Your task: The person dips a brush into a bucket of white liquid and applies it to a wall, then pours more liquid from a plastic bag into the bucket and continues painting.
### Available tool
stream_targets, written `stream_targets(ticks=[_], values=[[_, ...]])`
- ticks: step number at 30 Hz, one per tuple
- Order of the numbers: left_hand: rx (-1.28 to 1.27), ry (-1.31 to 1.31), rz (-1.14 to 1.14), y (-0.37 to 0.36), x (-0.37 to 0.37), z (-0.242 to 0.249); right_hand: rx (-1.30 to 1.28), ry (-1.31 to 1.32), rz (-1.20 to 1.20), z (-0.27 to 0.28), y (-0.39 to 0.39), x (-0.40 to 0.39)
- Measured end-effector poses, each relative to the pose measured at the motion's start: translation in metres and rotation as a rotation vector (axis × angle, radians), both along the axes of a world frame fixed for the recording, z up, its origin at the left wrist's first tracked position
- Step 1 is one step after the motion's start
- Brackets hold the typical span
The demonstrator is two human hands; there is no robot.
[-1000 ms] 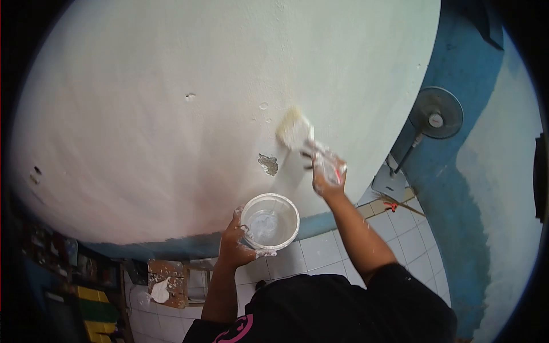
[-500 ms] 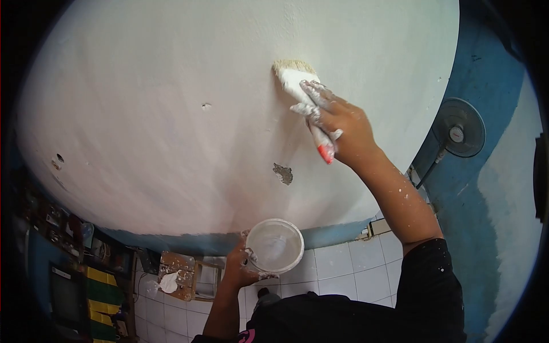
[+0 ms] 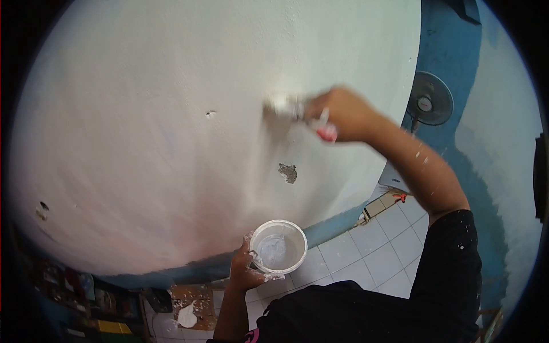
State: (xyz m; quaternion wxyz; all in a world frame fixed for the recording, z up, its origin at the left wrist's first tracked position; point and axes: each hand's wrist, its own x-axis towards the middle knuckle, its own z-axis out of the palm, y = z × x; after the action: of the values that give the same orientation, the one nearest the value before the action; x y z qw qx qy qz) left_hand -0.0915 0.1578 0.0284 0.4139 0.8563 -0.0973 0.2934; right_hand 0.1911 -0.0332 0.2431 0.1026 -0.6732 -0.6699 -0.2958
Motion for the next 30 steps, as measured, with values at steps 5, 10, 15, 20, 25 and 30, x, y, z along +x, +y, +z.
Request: stream_targets(ticks=[5,10,15,20,25,30], values=[[0.164,0.029,0.042,0.007,-0.011,-0.006,0.413,-0.243,-0.285,-0.038,-0.019,-0.004],[0.236,0.069,0.002,0.003,-0.009,0.0,-0.384,0.06,-0.279,-0.195,-0.046,-0.026],[0.141,0.218,-0.017,0.009,-0.012,-0.001,-0.029,0.188,-0.077,-0.108,-0.075,0.018],[0.148,0.23,0.0,0.013,-0.008,-0.013,0.491,-0.227,-0.213,-0.046,-0.098,0.011],[0.228,0.227,-0.063,0.022,-0.008,-0.016,0.228,0.093,-0.162,-0.196,-0.086,0.0],[0.251,0.219,-0.13,0.029,-0.006,-0.017,-0.043,0.276,-0.23,-0.202,-0.09,0.005]])
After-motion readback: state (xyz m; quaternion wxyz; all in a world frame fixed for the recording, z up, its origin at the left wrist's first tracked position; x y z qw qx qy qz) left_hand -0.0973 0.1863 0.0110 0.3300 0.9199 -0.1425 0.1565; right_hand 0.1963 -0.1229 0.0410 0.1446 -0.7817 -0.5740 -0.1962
